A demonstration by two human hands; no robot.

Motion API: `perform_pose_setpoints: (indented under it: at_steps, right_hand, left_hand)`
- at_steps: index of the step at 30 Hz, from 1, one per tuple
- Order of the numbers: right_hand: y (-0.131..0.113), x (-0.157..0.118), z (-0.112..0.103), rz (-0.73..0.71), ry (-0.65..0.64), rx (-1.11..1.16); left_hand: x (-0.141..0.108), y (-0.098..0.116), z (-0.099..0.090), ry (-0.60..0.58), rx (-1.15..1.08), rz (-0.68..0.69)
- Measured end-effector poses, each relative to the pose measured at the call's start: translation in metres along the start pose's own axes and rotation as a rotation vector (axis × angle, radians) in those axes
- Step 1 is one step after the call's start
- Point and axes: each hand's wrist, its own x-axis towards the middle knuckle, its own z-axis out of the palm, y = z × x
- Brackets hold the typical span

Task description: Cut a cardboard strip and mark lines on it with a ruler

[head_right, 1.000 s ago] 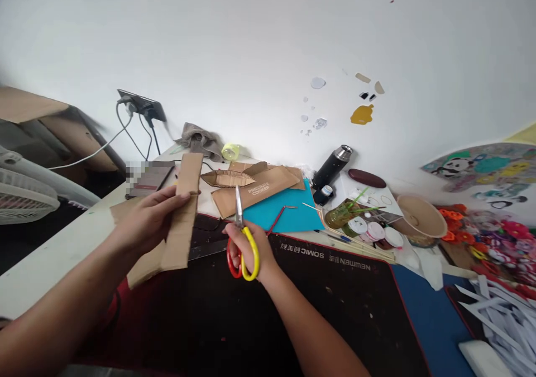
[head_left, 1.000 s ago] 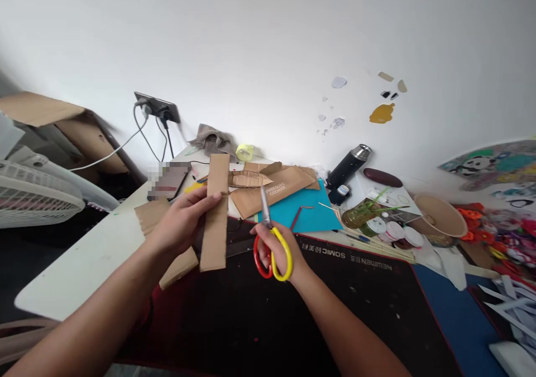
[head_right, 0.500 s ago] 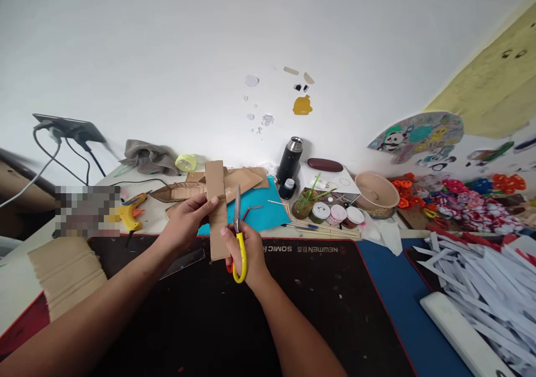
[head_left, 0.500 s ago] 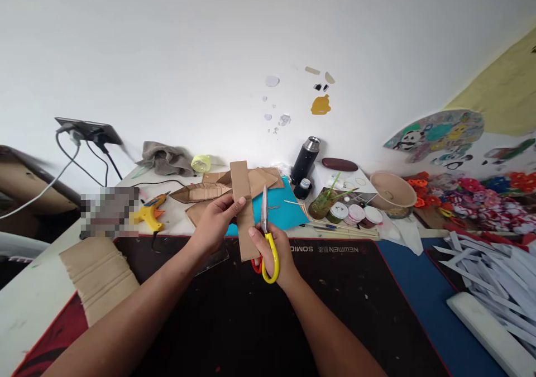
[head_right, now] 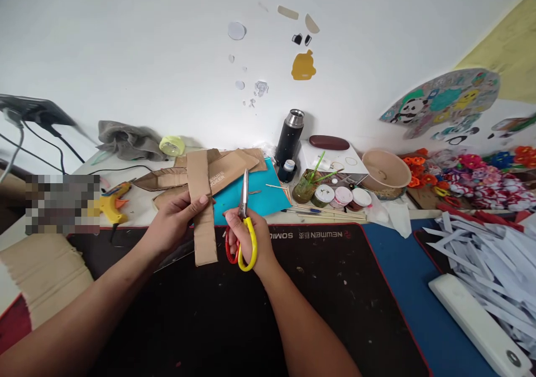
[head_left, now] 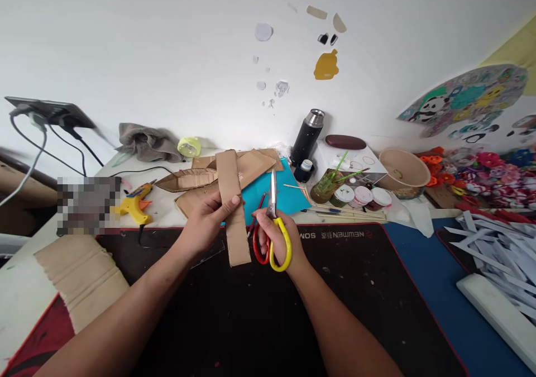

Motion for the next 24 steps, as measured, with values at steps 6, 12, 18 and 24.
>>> perform_pose_setpoints:
  at_steps: [6, 12, 18, 24]
  right_hand:
    - [0.0025, -0.0032, 0.0047, 0.033, -0.037, -0.037]
    - [0.0021, -0.0034, 0.0059, 0.029, -0.027, -0.084]
    - [0.001, -0.0049, 0.006, 0.022, -0.028, -0.104]
    - [0.0002, -0.0084, 0.0081, -0.018, 0.005, -0.142]
  left_hand:
    - [-0.0041, -0.0023, 0.0066, -0.082, 0.024, -0.057]
    - [-0.0052, 0.0012, 0.007, -0.119, 0.043, -0.066]
    - [-0.0049, 0.0038, 0.006, -0.171, 0.024, -0.105]
    - [-0.0014, 0.0022, 0.0026, -0.097, 0.016, -0.089]
